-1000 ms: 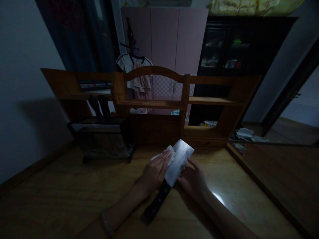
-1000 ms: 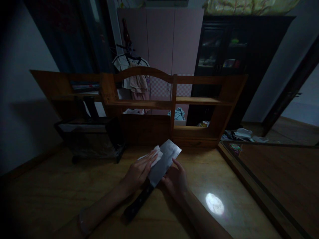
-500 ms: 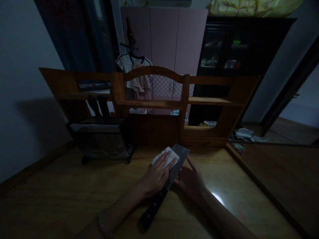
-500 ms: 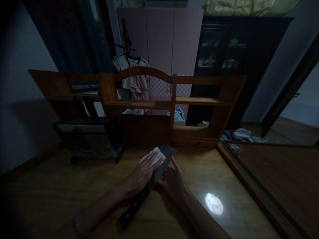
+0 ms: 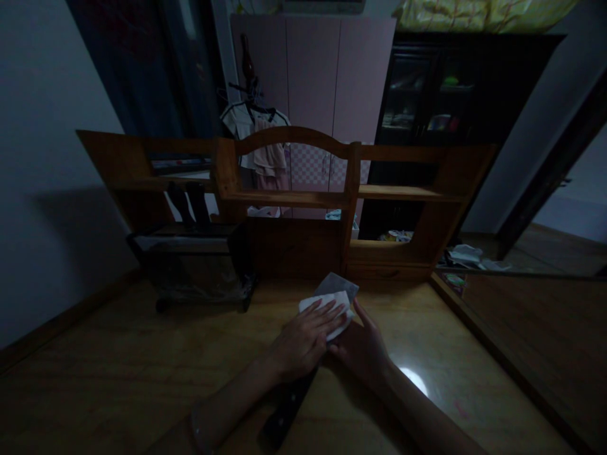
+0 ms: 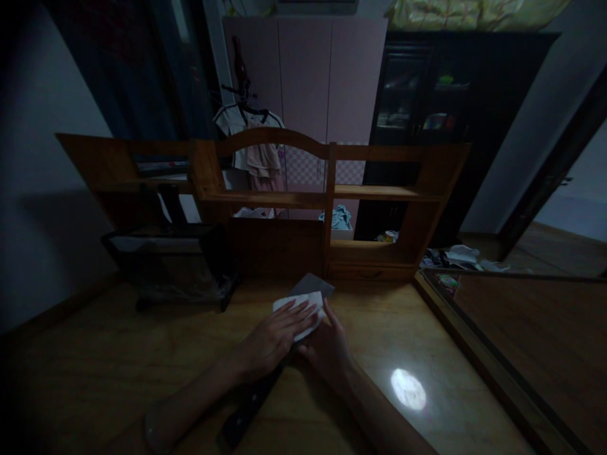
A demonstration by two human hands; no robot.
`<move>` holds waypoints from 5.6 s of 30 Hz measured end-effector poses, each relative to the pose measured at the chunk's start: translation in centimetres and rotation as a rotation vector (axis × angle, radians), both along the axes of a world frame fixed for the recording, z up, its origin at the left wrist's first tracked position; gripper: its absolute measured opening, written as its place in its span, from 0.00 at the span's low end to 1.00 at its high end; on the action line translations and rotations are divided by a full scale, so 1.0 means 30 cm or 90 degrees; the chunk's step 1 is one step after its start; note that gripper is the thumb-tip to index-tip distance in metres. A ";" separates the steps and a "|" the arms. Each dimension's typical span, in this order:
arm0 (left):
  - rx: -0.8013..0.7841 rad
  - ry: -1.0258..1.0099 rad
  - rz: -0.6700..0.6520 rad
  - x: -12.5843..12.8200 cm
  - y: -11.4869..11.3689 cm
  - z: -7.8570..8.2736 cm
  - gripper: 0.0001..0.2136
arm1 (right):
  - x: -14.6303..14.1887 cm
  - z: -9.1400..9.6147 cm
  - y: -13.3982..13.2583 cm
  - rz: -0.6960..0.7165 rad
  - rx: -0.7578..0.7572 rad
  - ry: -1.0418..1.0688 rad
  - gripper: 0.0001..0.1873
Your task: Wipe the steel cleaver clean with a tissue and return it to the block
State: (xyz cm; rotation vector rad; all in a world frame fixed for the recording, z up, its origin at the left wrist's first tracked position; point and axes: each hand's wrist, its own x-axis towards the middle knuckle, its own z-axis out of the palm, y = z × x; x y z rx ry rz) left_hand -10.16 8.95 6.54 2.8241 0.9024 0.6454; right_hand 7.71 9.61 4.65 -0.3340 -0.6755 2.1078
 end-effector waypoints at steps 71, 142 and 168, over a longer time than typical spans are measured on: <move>0.115 -0.140 -0.019 -0.071 0.011 -0.016 0.18 | 0.008 0.071 -0.019 -0.071 -0.127 0.085 0.30; 0.119 -0.135 0.087 -0.010 -0.024 -0.033 0.24 | 0.025 0.043 -0.006 -0.034 -0.106 0.018 0.24; 0.157 -0.400 0.325 -0.041 0.021 -0.046 0.24 | 0.018 0.061 -0.011 -0.039 -0.118 -0.004 0.24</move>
